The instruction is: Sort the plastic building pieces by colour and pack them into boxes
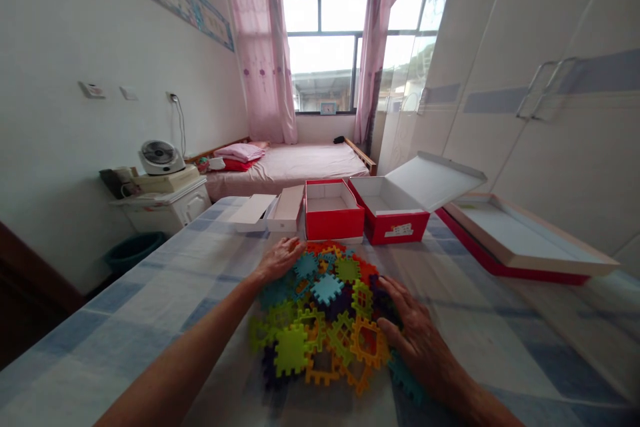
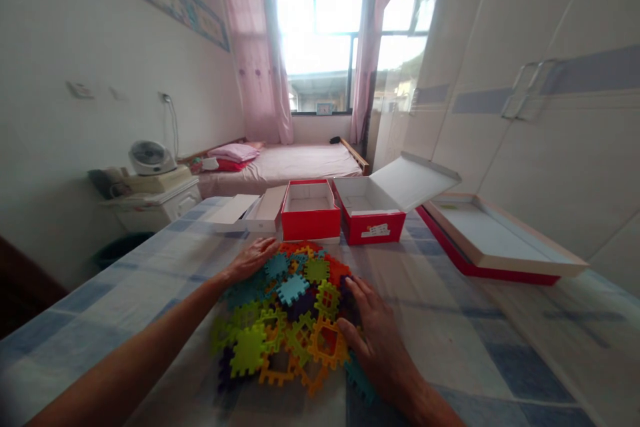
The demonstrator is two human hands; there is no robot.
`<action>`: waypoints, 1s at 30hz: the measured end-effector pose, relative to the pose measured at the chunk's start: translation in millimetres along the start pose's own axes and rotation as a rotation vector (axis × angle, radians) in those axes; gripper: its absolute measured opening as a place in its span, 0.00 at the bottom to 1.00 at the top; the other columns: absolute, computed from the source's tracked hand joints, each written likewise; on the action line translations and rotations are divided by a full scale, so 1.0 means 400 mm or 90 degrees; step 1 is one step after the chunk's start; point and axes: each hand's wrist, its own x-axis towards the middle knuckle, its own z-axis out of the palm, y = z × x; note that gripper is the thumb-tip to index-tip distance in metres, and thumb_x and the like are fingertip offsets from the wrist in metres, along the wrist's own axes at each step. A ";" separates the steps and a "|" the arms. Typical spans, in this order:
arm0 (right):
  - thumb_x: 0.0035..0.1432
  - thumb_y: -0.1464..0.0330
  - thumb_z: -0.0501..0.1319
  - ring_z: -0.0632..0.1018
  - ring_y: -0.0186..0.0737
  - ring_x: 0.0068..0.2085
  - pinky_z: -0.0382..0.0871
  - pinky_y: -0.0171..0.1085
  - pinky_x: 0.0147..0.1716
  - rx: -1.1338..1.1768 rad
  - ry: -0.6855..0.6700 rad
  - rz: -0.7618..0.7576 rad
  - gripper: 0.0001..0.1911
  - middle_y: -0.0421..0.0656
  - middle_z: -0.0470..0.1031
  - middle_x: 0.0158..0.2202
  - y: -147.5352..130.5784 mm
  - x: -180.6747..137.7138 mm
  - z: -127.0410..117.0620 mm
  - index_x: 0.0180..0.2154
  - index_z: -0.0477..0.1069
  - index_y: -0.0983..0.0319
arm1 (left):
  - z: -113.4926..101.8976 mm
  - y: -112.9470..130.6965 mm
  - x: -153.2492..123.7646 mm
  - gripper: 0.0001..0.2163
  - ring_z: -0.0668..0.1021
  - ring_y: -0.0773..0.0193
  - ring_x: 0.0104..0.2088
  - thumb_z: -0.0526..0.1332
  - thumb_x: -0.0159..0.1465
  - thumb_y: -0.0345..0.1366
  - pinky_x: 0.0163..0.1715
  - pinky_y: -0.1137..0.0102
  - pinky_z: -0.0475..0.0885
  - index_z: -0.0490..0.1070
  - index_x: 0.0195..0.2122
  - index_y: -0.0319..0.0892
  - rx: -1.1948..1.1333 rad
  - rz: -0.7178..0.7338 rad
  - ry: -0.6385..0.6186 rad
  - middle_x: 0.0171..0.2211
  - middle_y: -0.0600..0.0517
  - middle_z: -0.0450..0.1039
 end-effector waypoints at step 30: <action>0.62 0.56 0.47 0.59 0.43 0.62 0.54 0.47 0.60 0.019 0.039 0.048 0.28 0.46 0.59 0.61 -0.010 0.006 0.008 0.60 0.55 0.61 | 0.000 0.222 -0.270 0.34 0.49 0.48 0.65 0.57 0.58 0.55 0.60 0.46 0.46 0.52 0.63 0.50 0.081 0.363 -0.152 0.66 0.45 0.47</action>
